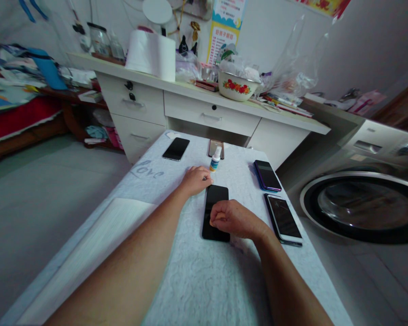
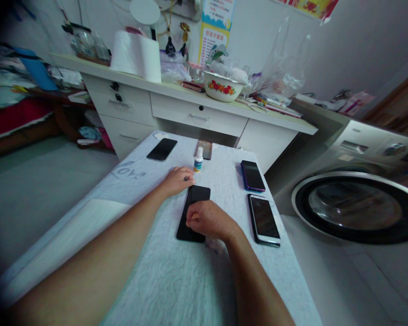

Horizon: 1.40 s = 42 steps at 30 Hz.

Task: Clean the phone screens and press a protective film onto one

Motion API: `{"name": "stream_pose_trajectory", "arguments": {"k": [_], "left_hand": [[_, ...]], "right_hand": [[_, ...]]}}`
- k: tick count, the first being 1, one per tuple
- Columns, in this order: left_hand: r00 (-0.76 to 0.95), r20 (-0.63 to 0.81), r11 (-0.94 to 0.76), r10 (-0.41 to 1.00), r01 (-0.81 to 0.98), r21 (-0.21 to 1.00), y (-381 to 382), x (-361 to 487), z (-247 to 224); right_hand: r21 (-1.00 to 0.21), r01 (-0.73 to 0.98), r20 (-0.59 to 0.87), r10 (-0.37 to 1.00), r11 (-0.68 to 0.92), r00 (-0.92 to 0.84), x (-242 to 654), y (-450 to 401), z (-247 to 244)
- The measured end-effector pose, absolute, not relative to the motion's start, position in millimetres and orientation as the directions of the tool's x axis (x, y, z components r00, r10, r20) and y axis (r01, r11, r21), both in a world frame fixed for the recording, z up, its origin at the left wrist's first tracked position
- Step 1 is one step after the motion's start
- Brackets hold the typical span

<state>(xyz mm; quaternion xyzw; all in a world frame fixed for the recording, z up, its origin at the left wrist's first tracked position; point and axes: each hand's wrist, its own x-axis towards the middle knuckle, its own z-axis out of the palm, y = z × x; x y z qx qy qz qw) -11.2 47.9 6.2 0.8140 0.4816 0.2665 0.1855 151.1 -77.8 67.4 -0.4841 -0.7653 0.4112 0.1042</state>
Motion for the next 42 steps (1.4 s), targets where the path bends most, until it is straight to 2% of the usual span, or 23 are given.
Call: {"name": "stream_pose_trajectory", "arguments": {"k": [16,22,42], "left_hand": [[0.395,0.260,-0.471,0.881,0.690,0.550,46.6,-11.2,7.1],[0.391,0.252,-0.463,0.885,0.688,0.558,45.2,-11.0,8.9],[0.393,0.252,-0.465,0.884,0.688,0.557,46.5,-11.1,7.1]], "right_hand": [[-0.761,0.630,-0.253,0.824,0.154,-0.507,150.7,-78.5,67.0],[-0.740,0.642,-0.223,0.826,0.202,-0.518,151.0,-77.9,67.1],[-0.747,0.642,-0.252,0.819,0.175,-0.515,151.6,-77.3,65.8]]}}
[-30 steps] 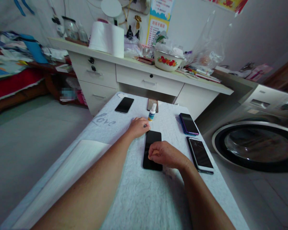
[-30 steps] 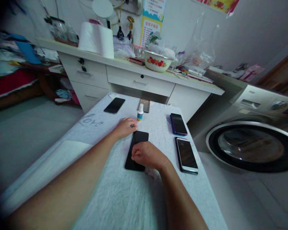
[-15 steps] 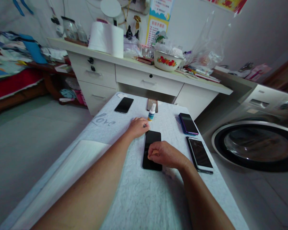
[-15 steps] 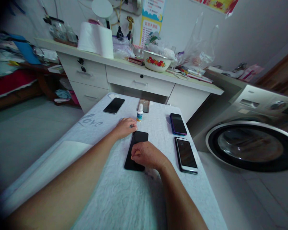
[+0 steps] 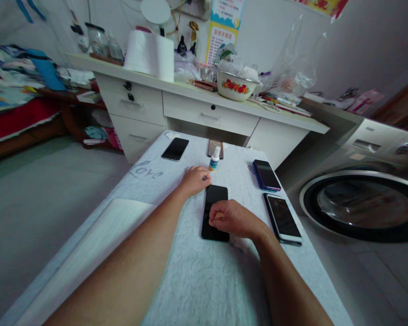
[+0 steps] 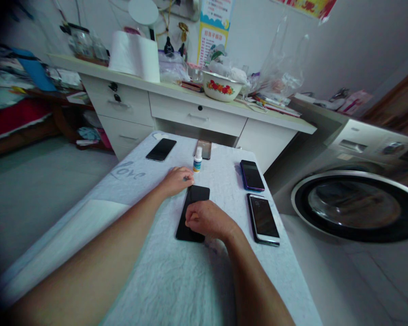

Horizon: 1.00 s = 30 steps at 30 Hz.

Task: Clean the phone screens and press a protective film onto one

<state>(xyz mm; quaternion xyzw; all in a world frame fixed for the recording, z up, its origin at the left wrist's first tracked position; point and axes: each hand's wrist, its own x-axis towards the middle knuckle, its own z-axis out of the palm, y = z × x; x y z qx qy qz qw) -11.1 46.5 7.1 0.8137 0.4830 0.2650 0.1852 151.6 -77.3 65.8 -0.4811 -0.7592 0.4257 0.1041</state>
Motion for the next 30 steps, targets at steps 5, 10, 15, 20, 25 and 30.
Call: {"name": "stream_pose_trajectory", "arguments": {"k": [5,10,15,20,25,30], "left_hand": [[0.395,0.247,-0.464,0.885,0.690,0.556,45.9,-11.2,8.4],[0.392,0.243,-0.459,0.887,0.693,0.557,45.7,-10.7,9.4],[0.392,0.249,-0.462,0.886,0.695,0.551,45.9,-10.4,9.0],[0.395,0.252,-0.467,0.883,0.693,0.550,46.6,-10.6,7.6],[0.397,0.251,-0.468,0.883,0.690,0.552,47.5,-10.8,6.8],[0.395,0.261,-0.472,0.881,0.688,0.551,46.9,-10.9,7.4]], "right_hand": [[-0.748,0.642,-0.253,0.820,0.171,-0.514,151.1,-77.5,66.0],[-0.754,0.636,-0.256,0.819,0.163,-0.513,152.0,-77.1,64.4],[-0.747,0.642,-0.251,0.819,0.176,-0.517,152.7,-76.5,62.9],[-0.739,0.643,-0.229,0.822,0.202,-0.521,152.0,-77.3,63.7],[-0.698,0.672,-0.184,0.846,0.246,-0.501,149.0,-77.1,66.8],[-0.672,0.689,-0.153,0.860,0.270,-0.486,147.5,-76.8,67.8]]}}
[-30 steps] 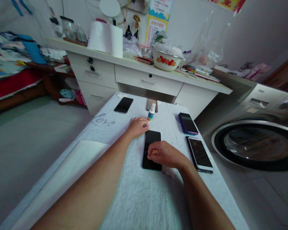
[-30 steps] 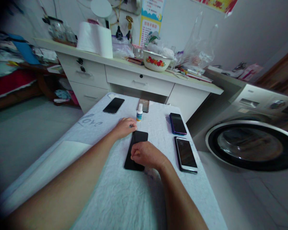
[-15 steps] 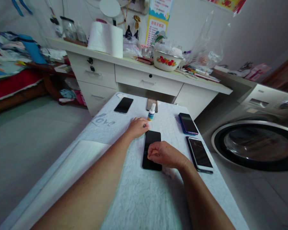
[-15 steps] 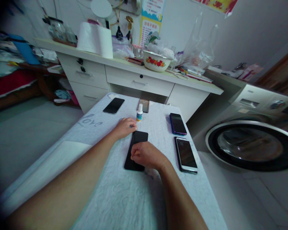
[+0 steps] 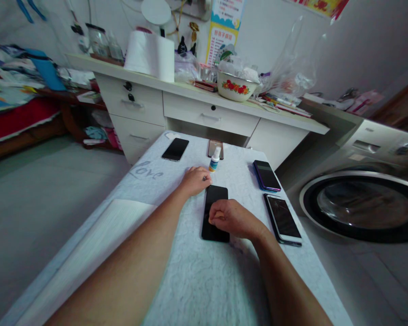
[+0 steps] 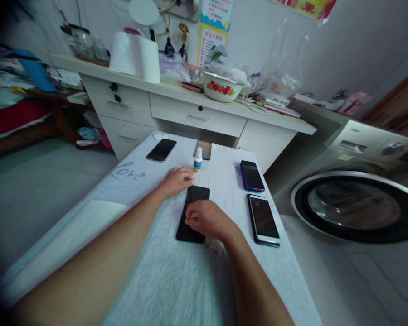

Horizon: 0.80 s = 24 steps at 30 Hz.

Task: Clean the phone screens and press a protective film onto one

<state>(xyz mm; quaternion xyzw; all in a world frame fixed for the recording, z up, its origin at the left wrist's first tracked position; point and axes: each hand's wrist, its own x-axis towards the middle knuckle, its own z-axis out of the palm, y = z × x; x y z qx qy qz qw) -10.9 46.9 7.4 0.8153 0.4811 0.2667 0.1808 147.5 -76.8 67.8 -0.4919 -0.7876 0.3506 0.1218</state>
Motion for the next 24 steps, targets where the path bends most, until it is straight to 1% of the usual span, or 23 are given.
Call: {"name": "stream_pose_trajectory", "arguments": {"k": [10,20,24], "left_hand": [[0.397,0.250,-0.467,0.883,0.691,0.551,46.4,-10.8,8.3],[0.398,0.258,-0.473,0.880,0.691,0.546,46.1,-11.1,8.0],[0.402,0.261,-0.478,0.878,0.688,0.546,46.2,-11.3,8.1]], "right_hand": [[-0.619,0.716,-0.095,0.875,0.322,-0.475,151.1,-73.3,64.7],[-0.542,0.758,-0.007,0.900,0.364,-0.437,152.8,-70.1,63.3],[-0.543,0.753,0.009,0.899,0.373,-0.438,153.1,-69.3,62.6]]}}
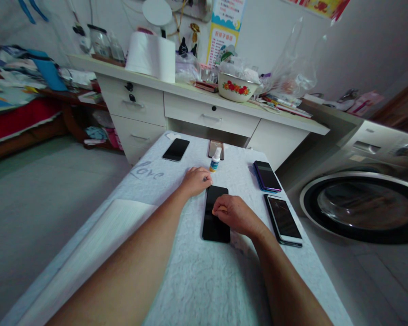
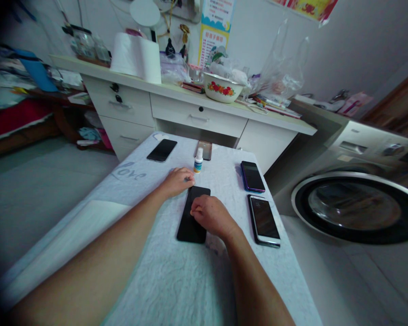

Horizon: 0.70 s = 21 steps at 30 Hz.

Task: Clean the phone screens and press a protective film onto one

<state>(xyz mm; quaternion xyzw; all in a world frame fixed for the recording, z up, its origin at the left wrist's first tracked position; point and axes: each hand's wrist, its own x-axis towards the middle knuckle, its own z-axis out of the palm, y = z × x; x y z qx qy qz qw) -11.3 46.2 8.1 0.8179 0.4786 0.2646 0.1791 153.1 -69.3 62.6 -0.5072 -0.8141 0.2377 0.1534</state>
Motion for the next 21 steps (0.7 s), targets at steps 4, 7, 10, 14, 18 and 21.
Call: {"name": "stream_pose_trajectory", "arguments": {"k": [4,7,10,14,18,21], "left_hand": [[0.408,0.262,-0.484,0.874,0.688,0.541,46.6,-11.7,7.8],[0.405,0.265,-0.483,0.875,0.689,0.540,46.7,-11.7,7.5],[0.406,0.267,-0.485,0.874,0.688,0.540,46.4,-11.7,7.7],[0.403,0.256,-0.476,0.879,0.693,0.541,45.8,-11.7,9.0],[0.408,0.251,-0.477,0.878,0.692,0.542,45.5,-12.0,10.2],[0.406,0.250,-0.475,0.879,0.690,0.547,45.7,-11.9,9.9]], "right_hand": [[-0.565,0.744,-0.022,0.895,0.357,-0.446,153.8,-70.5,64.1],[-0.585,0.732,-0.044,0.887,0.350,-0.459,153.6,-72.7,66.4],[-0.596,0.725,-0.077,0.874,0.345,-0.479,152.2,-75.0,69.5],[-0.629,0.700,-0.118,0.848,0.338,-0.516,150.5,-77.4,72.0],[-0.648,0.682,-0.156,0.816,0.340,-0.556,149.7,-79.7,71.7],[-0.673,0.659,-0.190,0.783,0.336,-0.592,148.9,-81.6,71.7]]}}
